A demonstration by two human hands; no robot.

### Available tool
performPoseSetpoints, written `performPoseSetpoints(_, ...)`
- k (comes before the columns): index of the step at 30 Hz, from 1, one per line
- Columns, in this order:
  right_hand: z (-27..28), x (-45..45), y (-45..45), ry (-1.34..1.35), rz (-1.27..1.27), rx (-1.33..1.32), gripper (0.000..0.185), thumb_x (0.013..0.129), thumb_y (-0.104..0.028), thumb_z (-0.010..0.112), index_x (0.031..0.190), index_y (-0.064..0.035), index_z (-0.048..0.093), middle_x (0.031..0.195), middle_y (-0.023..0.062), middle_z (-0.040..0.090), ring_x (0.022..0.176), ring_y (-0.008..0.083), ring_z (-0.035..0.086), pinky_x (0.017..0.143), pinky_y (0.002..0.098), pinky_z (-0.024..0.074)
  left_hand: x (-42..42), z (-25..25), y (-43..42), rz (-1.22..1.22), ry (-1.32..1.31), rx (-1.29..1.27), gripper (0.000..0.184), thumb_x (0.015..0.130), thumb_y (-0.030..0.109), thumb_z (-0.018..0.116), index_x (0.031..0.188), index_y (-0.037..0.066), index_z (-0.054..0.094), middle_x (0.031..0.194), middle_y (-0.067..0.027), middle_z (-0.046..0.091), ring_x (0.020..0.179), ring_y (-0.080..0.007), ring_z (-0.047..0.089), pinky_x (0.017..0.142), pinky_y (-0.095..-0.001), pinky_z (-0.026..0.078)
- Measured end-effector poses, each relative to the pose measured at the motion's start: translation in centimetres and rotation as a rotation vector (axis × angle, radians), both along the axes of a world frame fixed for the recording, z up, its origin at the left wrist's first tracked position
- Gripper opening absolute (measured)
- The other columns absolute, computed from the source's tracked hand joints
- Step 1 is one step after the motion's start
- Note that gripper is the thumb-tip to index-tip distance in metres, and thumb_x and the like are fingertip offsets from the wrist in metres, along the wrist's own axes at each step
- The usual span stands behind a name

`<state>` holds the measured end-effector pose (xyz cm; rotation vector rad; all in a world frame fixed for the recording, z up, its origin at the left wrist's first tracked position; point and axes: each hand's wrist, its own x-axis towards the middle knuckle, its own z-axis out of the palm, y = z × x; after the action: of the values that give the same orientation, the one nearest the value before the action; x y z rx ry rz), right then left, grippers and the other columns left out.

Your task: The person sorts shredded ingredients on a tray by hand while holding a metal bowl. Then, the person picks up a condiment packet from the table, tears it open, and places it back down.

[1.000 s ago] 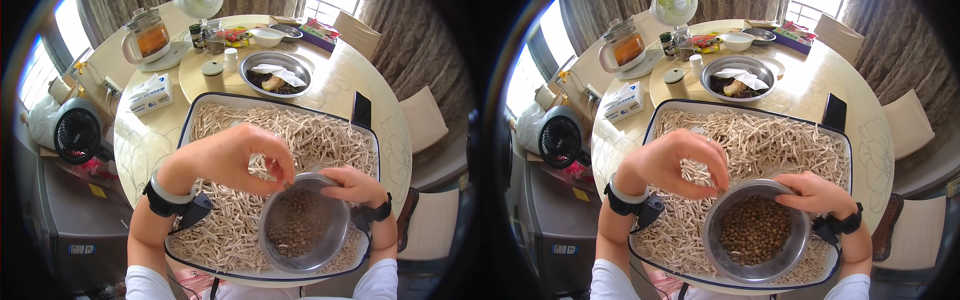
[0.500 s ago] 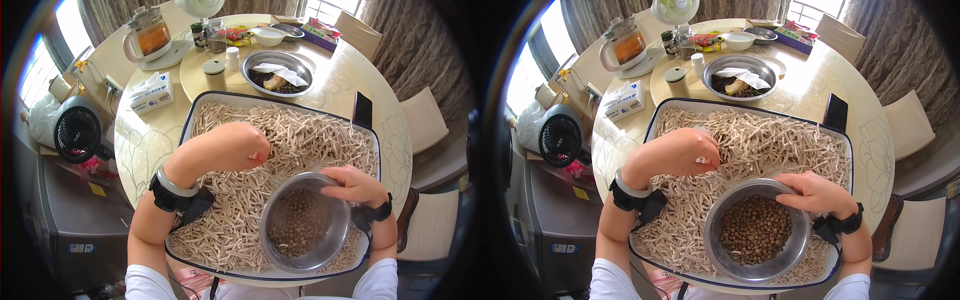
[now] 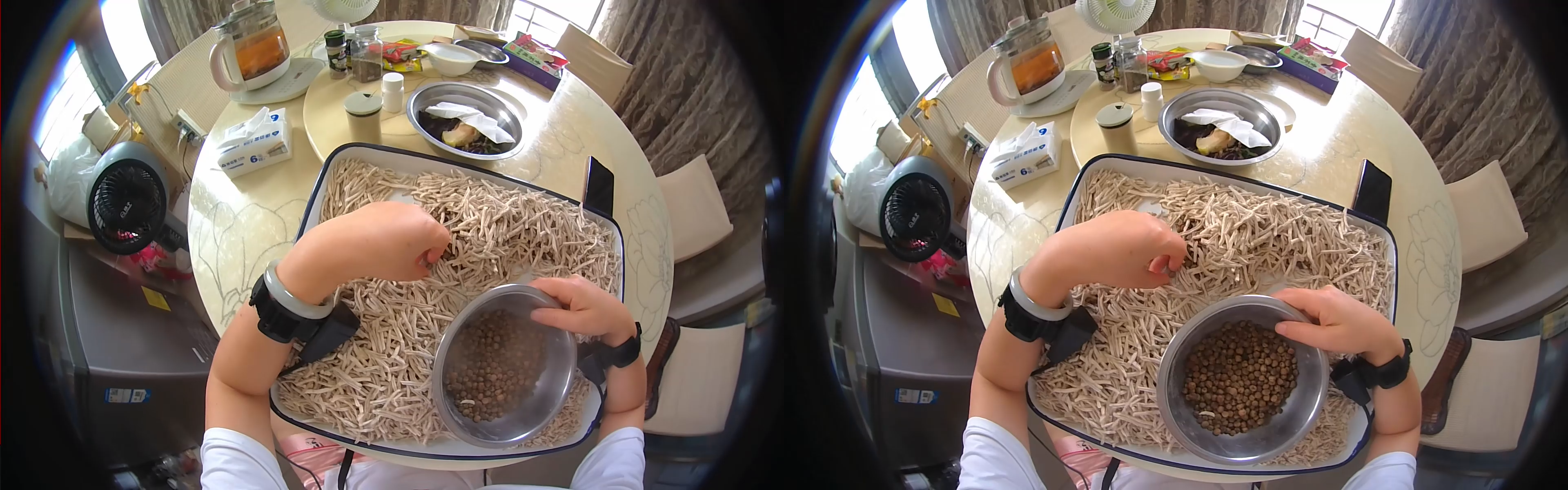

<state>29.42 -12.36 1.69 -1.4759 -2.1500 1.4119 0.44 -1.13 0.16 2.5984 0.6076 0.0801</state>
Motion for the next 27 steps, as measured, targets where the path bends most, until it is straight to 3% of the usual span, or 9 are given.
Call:
performPoseSetpoints(11, 0.0, 0.0, 0.0, 0.000, 0.010, 0.006, 0.033, 0.090, -0.018, 0.063, 0.117, 0.0010, 0.060, 0.089, 0.0085, 0.065, 0.078, 0.0147, 0.061, 0.070, 0.0282, 0.0488, -0.4, -0.1, 0.6, 0.018, 0.008, 0.007, 0.011, 0.073, 0.008, 0.066, 0.082, 0.004, 0.061, 0.076, -0.0072, 0.064, 0.076, -0.0269, 0.064, 0.066, -0.0377, 0.050)
performPoseSetpoints(17, 0.0, -0.2, 0.0, 0.014, 0.000, -0.002, 0.032, 0.091, -0.017, 0.063, 0.117, 0.0008, 0.060, 0.089, 0.0081, 0.065, 0.078, 0.0141, 0.060, 0.071, 0.0278, 0.0486, 0.1, 2.0, -0.7, -0.150, -0.381, -0.311, 0.013, 0.077, 0.005, 0.071, 0.087, 0.004, 0.064, 0.078, -0.0046, 0.065, 0.073, -0.0202, 0.063, 0.067, -0.0318, 0.051)
performPoseSetpoints(19, 0.2, -0.2, 0.0, 0.002, 0.000, -0.016, 0.032, 0.091, -0.017, 0.063, 0.117, 0.0008, 0.060, 0.090, 0.0079, 0.065, 0.078, 0.0138, 0.060, 0.071, 0.0279, 0.0486, 0.5, 2.6, -1.8, -0.247, -0.547, -0.469, 0.020, 0.079, 0.007, 0.075, 0.097, 0.004, 0.067, 0.082, -0.0043, 0.067, 0.074, -0.0189, 0.064, 0.069, -0.0306, 0.051)
performPoseSetpoints(22, -0.5, 0.2, 0.1, 0.012, 0.040, 0.043, 0.031, 0.092, -0.017, 0.061, 0.119, -0.0018, 0.060, 0.087, 0.0092, 0.066, 0.075, 0.0171, 0.063, 0.069, 0.0291, 0.0497, 1.0, 2.7, -2.6, -0.361, -0.509, -0.392, 0.026, 0.080, 0.008, 0.076, 0.105, 0.004, 0.068, 0.085, -0.0055, 0.069, 0.077, -0.0190, 0.065, 0.070, -0.0308, 0.052)
performPoseSetpoints(23, -0.8, 0.3, 0.1, 0.034, 0.078, 0.116, 0.032, 0.093, -0.018, 0.059, 0.121, -0.0044, 0.059, 0.084, 0.0106, 0.067, 0.071, 0.0208, 0.065, 0.066, 0.0302, 0.0507, 1.0, 2.6, -2.4, -0.331, -0.497, -0.387, 0.025, 0.082, 0.008, 0.074, 0.106, 0.004, 0.070, 0.087, -0.0071, 0.070, 0.078, -0.0214, 0.065, 0.072, -0.0324, 0.052)
performPoseSetpoints(27, -0.4, 0.1, 0.0, 0.026, 0.066, 0.106, 0.032, 0.093, -0.018, 0.059, 0.121, -0.0042, 0.059, 0.083, 0.0104, 0.066, 0.071, 0.0203, 0.065, 0.066, 0.0302, 0.0506, 1.0, 0.4, -0.7, -0.219, -0.407, -0.166, 0.018, 0.083, 0.007, 0.070, 0.101, 0.002, 0.071, 0.089, -0.0098, 0.070, 0.082, -0.0258, 0.066, 0.074, -0.0354, 0.053)
